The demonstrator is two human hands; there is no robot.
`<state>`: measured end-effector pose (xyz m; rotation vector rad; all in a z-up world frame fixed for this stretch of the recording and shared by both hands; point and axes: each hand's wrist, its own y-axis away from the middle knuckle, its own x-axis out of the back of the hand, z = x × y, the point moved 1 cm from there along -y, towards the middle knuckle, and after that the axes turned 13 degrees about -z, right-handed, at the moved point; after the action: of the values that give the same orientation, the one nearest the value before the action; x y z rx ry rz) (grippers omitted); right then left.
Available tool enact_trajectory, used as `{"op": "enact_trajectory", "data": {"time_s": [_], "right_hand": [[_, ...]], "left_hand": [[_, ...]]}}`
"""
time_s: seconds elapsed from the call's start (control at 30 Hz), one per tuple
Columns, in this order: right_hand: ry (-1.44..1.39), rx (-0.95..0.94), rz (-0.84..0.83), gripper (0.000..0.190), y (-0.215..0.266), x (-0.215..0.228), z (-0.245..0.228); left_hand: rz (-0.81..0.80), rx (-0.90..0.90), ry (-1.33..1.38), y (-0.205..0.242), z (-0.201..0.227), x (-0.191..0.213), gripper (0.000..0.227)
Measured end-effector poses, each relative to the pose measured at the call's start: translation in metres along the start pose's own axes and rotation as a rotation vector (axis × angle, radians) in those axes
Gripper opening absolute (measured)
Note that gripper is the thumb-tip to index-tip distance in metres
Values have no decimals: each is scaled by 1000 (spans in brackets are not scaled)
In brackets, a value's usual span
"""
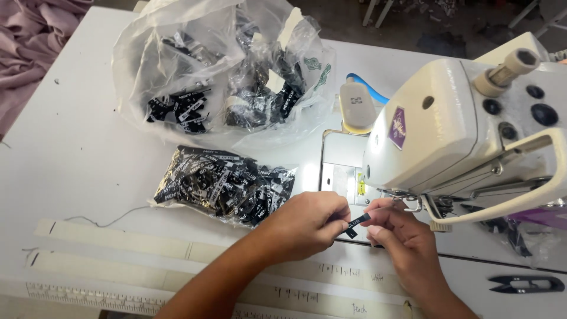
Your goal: The person takes small black clothing labels from a plastic bag and places them under the presser foot of a sewing machine. They sew the labels onto a strip of white fabric, then cut the thread and remove the finished piece. The person repeats this process with several labels.
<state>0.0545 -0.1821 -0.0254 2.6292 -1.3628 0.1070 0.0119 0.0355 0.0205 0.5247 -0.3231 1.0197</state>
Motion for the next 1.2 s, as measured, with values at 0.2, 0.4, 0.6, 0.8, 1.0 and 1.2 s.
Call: {"op": "enact_trajectory", "data": {"time_s": [0.2, 0.4, 0.6, 0.8, 1.0, 1.2], "right_hand": [[206, 93, -133, 6, 2, -8, -10], [275, 127, -109, 12, 0, -9, -9], [264, 177, -80, 12, -1, -8, -8], [274, 178, -94, 10, -1, -7, -8], [250, 161, -112, 13, 0, -9, -12], [266, 159, -120, 11, -1, -8, -13]], "left_hand": [[-20, -25, -54, 0, 2, 0, 12], [48, -73, 2, -2, -3, -4, 12], [66, -63, 54, -1, -3, -5, 11], [65, -63, 65, 0, -2, -4, 11], [66, -61, 65, 1, -1, -4, 12], [43, -28, 14, -2, -2, -6, 11]]}}
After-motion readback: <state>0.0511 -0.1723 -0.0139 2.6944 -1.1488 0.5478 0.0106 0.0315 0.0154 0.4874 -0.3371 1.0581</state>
